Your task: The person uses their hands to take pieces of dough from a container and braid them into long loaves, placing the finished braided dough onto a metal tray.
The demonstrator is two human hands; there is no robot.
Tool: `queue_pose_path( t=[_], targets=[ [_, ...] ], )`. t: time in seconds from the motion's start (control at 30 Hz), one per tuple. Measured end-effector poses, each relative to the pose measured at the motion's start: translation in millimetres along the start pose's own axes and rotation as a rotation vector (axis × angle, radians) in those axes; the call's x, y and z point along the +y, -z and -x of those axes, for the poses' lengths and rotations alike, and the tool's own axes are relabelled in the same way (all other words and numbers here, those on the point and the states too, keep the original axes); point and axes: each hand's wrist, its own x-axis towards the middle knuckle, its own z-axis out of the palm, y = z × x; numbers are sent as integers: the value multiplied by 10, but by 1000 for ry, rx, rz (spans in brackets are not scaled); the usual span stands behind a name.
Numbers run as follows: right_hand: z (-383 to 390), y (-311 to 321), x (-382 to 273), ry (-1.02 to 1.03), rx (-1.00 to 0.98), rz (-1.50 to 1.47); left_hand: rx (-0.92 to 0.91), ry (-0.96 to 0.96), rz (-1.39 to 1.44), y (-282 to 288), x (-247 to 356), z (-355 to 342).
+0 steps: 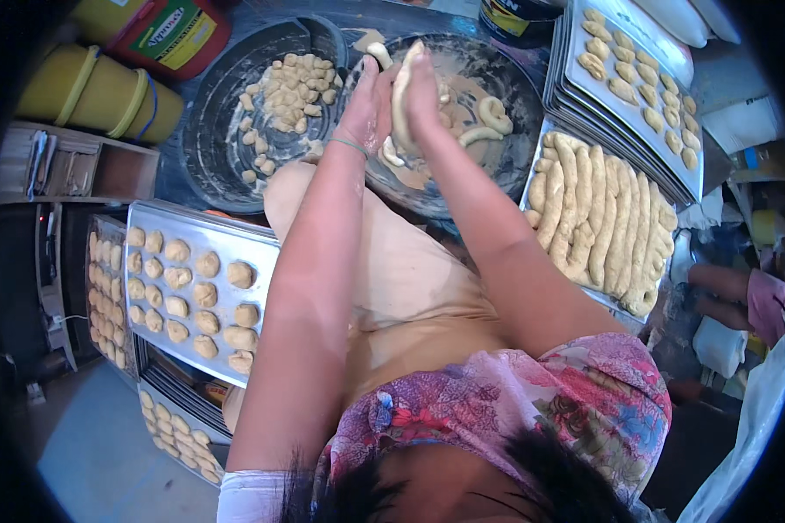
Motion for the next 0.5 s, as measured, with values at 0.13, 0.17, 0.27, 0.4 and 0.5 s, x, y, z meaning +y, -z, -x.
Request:
queue_pose_path(
  t=[0.13, 0.17, 0.27, 0.4, 0.5],
  targets=[
    [335, -306, 14, 252, -142, 532, 588, 102, 160, 34, 115, 142],
    [291, -346, 0, 265, -178, 690, 627, 104, 176, 48, 119, 159],
    [-100, -286, -78, 218, -53, 892, 245, 113, 40, 68, 93, 185],
    [-430, -133, -100, 72, 94, 383, 329, 205, -152, 67, 45, 186],
    [30, -247, 8, -152, -163, 98, 435, -112, 163, 87, 57, 39]
  ],
)
